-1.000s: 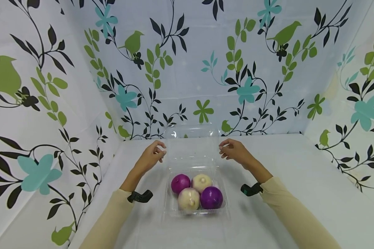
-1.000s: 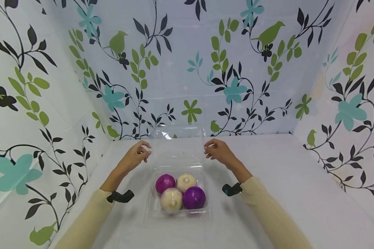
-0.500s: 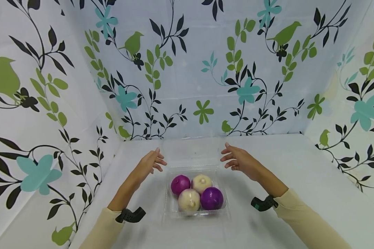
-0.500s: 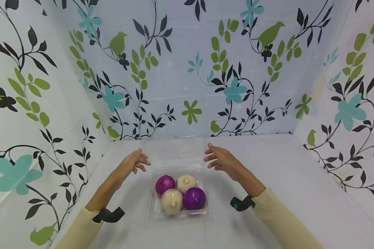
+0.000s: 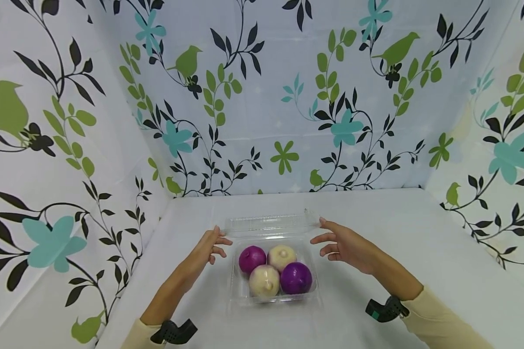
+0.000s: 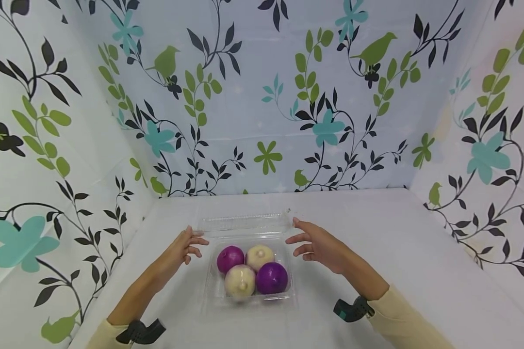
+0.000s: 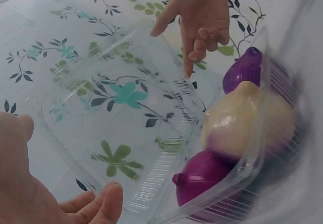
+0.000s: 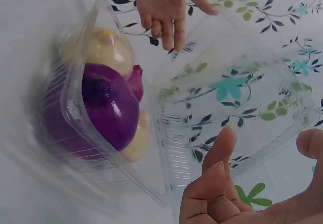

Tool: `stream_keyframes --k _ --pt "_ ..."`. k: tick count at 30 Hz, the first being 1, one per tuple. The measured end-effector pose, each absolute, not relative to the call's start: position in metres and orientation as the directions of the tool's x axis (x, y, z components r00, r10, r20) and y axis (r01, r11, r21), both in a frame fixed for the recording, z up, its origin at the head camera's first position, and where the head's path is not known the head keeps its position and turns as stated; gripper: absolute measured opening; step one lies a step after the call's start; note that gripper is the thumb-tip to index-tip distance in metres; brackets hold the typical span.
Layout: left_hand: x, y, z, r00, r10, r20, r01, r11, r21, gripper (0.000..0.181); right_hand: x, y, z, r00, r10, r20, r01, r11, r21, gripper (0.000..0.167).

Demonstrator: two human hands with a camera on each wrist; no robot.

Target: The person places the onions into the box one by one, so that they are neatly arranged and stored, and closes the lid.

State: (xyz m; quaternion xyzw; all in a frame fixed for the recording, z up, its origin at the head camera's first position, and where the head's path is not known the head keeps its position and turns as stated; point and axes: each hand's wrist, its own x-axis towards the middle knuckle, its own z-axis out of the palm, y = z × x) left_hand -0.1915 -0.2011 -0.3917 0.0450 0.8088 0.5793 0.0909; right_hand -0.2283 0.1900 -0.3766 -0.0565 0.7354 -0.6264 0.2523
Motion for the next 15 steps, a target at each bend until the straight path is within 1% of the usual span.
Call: stream_keyframes --k 2,3,6,8,11,15 --pt "-0.186 -0.2 -0.396 -0.981 0.162 -0.108 -0.054 0.307 0.95 0.054 -0.221 0.192 -0.38 -0.856 -0.403 -0.324 0.259 0.208 -0.943 0.085" --pt "-0.182 -0.201 -0.398 -0.979 0.169 -0.112 -0.056 0.306 0.95 0.052 -0.218 0.194 -0.382 -0.848 -0.415 -0.329 0.264 0.208 -0.942 0.078" --pt "-0.172 -0.203 -0.402 -0.965 0.23 -0.124 -0.049 0.305 0.951 0.051 -0.208 0.201 -0.389 -0.812 -0.484 -0.325 0.253 0.21 -0.944 0.055" --pt "-0.165 -0.207 -0.403 -0.946 0.289 -0.144 -0.056 0.294 0.954 0.054 -0.202 0.205 -0.392 -0.783 -0.542 -0.306 0.224 0.212 -0.951 0.046" --pt "-0.157 -0.21 -0.403 -0.916 0.357 -0.182 -0.095 0.246 0.965 0.052 -0.195 0.207 -0.394 -0.754 -0.6 -0.268 0.175 0.21 -0.962 0.042" --pt "-0.15 -0.21 -0.403 -0.892 0.405 -0.2 -0.131 0.192 0.973 0.045 -0.186 0.206 -0.394 -0.75 -0.611 -0.252 0.147 0.218 -0.965 0.038"
